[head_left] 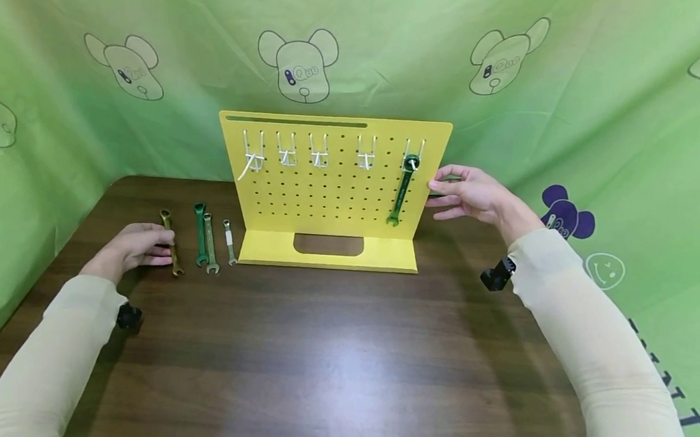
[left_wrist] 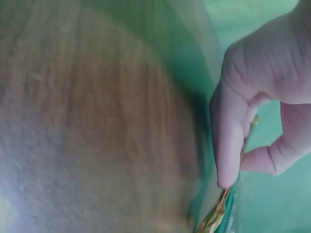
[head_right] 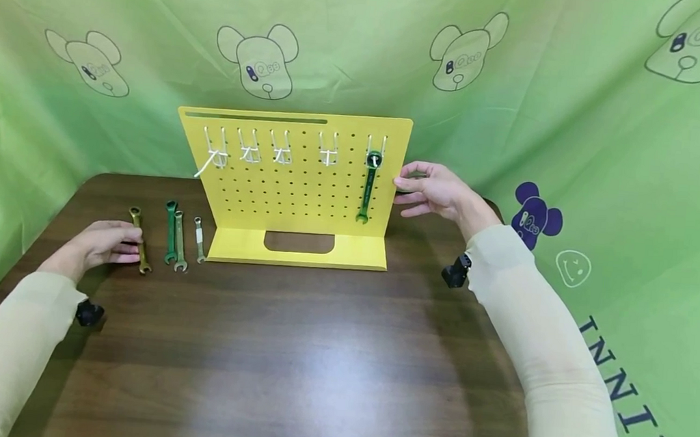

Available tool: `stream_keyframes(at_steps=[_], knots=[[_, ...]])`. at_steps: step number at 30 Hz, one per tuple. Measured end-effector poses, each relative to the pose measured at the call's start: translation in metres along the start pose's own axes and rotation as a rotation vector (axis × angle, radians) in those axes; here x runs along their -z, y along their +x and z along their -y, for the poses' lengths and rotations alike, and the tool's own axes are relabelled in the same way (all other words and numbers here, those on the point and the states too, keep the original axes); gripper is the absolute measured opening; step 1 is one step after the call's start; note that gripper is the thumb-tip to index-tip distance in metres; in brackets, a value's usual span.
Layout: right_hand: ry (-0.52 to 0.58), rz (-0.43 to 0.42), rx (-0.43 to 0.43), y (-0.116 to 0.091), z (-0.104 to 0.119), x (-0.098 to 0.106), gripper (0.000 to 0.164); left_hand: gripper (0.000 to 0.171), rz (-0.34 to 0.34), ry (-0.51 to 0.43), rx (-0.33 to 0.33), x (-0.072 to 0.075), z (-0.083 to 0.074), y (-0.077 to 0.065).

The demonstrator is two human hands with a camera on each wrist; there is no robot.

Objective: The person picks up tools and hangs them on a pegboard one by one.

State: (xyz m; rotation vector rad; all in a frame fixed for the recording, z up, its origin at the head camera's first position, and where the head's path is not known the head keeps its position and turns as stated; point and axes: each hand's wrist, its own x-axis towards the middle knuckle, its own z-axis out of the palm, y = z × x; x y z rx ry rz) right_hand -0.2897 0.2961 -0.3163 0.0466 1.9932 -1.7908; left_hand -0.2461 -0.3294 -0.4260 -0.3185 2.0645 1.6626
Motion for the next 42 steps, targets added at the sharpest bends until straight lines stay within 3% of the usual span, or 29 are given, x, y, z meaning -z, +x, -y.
stream_keyframes(at_steps=[2,7,10,14,24,32,42], knots=[[-0.011,0.004,0.0,0.001,-0.001,-0.001,0.011,0.06,0.027,-0.052,-0.034,0.0,-0.001,-0.001],[-0.025,0.02,-0.006,0.005,-0.003,-0.005,0.014,0.019,0.122,-0.204,-0.092,-0.007,-0.007,-0.009],[-0.025,0.003,-0.006,0.005,-0.004,-0.006,0.017,0.016,0.171,-0.253,-0.122,-0.019,-0.016,-0.014],[-0.035,-0.012,0.0,0.003,-0.004,-0.004,0.019,0.02,0.205,-0.228,-0.171,-0.042,-0.028,-0.017],[-0.047,0.004,0.002,-0.001,-0.005,-0.003,0.018,0.028,0.238,-0.012,-0.275,-0.09,-0.04,-0.017],[-0.046,-0.011,0.021,0.0,-0.006,-0.002,0.017,0.032,0.243,0.015,-0.292,-0.111,-0.048,-0.007],[-0.074,-0.02,0.032,-0.001,-0.003,-0.002,0.019,0.033,0.334,0.0,-0.293,-0.148,-0.055,-0.006]])
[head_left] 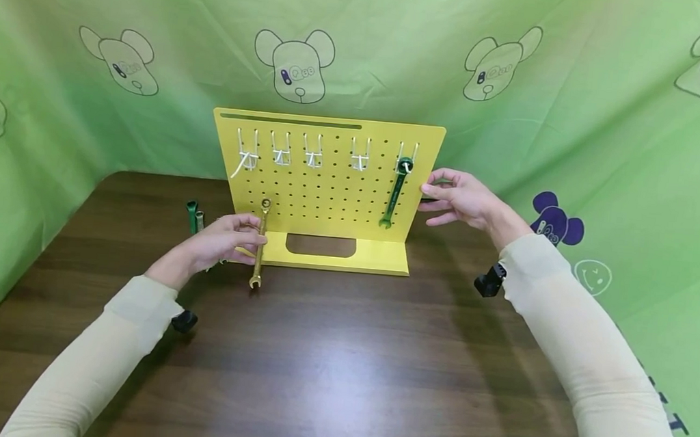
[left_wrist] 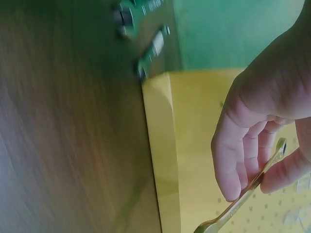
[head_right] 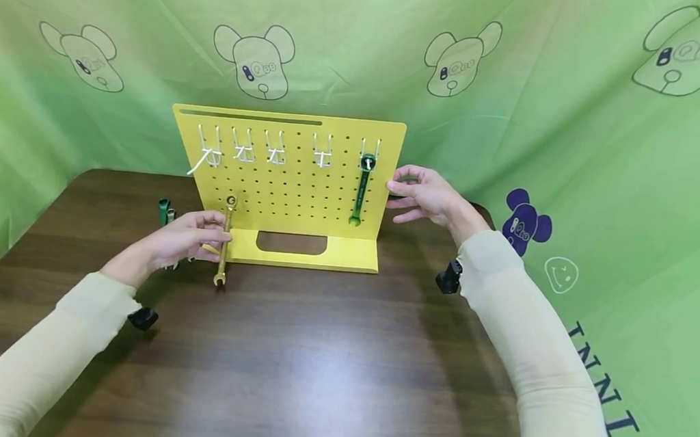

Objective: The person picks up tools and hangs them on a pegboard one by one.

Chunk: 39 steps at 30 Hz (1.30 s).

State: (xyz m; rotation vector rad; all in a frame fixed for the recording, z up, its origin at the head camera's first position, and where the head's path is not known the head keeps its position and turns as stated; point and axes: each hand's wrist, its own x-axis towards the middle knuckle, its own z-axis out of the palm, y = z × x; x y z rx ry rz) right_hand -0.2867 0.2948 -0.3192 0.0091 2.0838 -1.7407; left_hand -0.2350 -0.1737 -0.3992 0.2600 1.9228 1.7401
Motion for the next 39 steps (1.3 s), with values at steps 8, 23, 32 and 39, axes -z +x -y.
stream_keyframes(at_steps=[8,23,32,39], knots=[[-0.012,-0.003,0.009,-0.001,-0.001,-0.002,0.018,0.031,0.082,0.002,-0.02,-0.037,-0.015,0.016],[-0.012,0.003,0.011,0.0,-0.001,-0.002,0.021,0.033,0.175,-0.039,-0.069,-0.095,-0.058,0.047],[-0.01,0.004,0.016,-0.002,0.0,0.0,0.018,0.028,0.155,-0.078,-0.148,-0.109,-0.076,0.056],[-0.001,0.007,0.011,-0.001,0.0,-0.001,0.017,0.025,0.122,-0.068,-0.176,-0.11,-0.08,0.061]])
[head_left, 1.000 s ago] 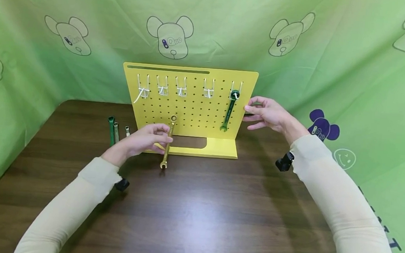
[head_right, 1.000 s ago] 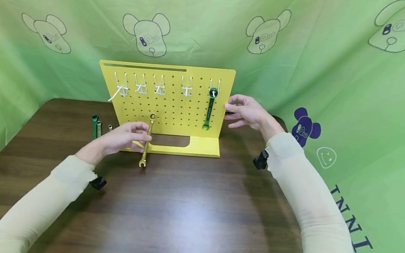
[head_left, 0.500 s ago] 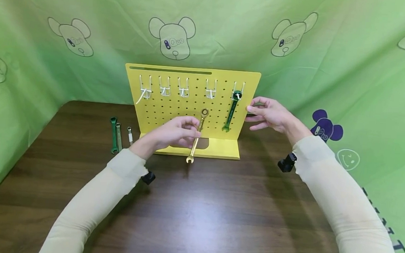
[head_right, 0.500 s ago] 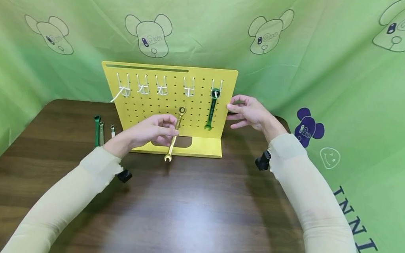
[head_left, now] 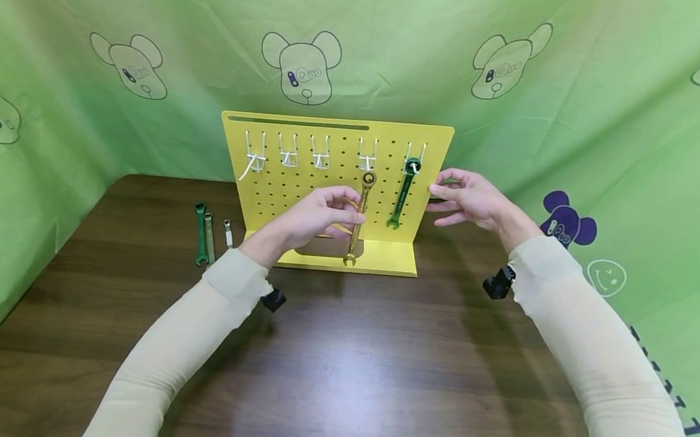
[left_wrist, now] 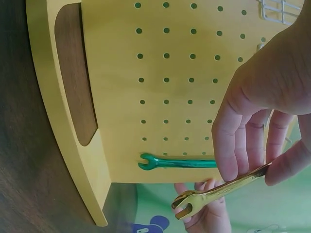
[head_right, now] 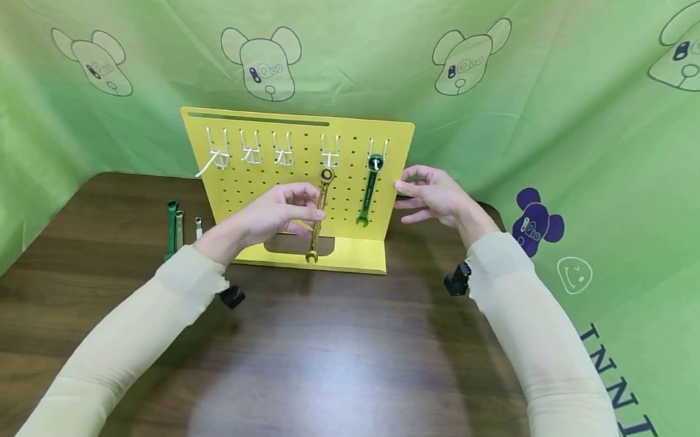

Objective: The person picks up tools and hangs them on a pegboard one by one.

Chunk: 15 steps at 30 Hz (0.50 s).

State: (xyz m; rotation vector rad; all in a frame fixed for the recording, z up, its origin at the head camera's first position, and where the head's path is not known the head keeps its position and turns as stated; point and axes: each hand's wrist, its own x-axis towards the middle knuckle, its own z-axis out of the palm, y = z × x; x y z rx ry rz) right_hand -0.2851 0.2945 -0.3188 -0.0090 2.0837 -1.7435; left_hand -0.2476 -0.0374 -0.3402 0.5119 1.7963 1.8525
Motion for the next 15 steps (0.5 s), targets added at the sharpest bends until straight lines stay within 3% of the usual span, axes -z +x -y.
stream_keyframes(at_steps=[15], knots=[[0.013,0.002,-0.003,0.0019,-0.001,0.0009,0.018,0.025,-0.058,-0.102,0.025,0.0009,-0.0013,0.0087]])
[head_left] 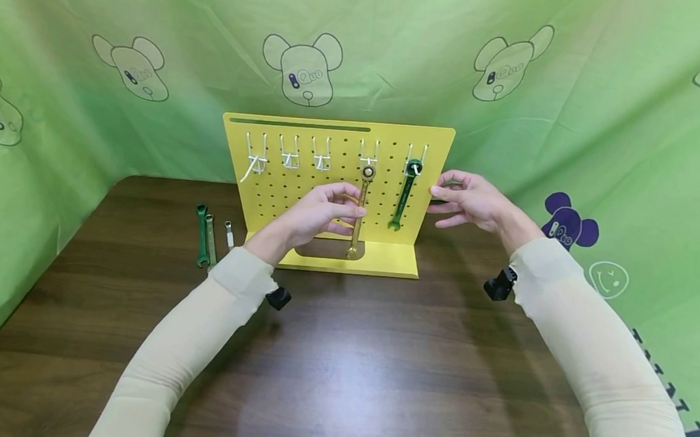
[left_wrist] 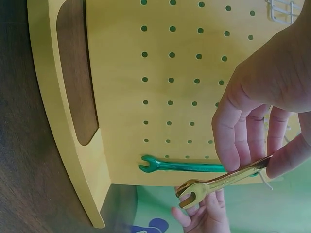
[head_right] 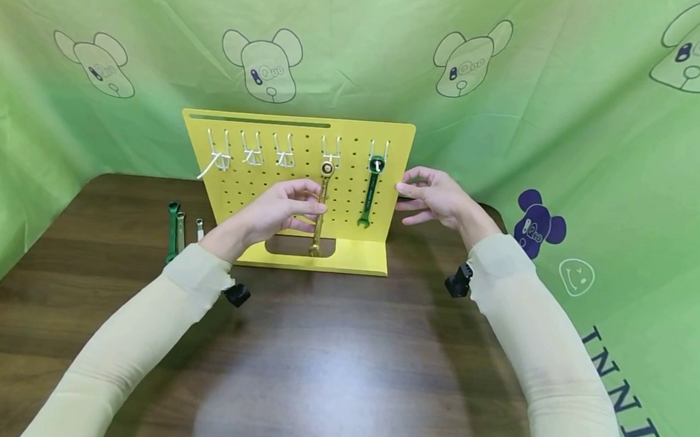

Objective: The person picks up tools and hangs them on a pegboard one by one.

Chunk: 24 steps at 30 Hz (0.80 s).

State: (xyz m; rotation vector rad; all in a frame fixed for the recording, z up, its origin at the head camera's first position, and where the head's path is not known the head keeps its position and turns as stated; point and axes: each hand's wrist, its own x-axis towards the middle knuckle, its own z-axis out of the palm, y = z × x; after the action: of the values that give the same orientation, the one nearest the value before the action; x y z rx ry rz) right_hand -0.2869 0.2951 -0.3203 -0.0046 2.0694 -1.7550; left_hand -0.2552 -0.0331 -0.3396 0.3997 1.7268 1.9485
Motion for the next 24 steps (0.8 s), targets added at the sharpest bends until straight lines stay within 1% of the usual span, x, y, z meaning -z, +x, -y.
stream_keyframes(at_steps=[4,11,18,21,24], knots=[[0.001,-0.008,-0.002,-0.001,-0.001,0.001,0.019,0.025,0.003,-0.006,-0.001,-0.001,0.002,0.002],[0.005,-0.017,0.014,-0.001,-0.001,-0.001,0.019,0.03,-0.01,-0.005,0.003,0.0,0.005,0.004],[0.008,-0.049,0.034,-0.002,-0.002,0.0,0.019,0.023,-0.032,-0.024,0.019,-0.003,0.011,0.007],[0.036,-0.059,0.041,-0.002,-0.002,-0.001,0.019,0.023,-0.043,-0.025,0.026,-0.003,0.012,0.008],[0.087,-0.072,0.064,0.0,-0.003,-0.001,0.017,0.026,-0.057,-0.026,0.036,-0.003,0.014,0.008]])
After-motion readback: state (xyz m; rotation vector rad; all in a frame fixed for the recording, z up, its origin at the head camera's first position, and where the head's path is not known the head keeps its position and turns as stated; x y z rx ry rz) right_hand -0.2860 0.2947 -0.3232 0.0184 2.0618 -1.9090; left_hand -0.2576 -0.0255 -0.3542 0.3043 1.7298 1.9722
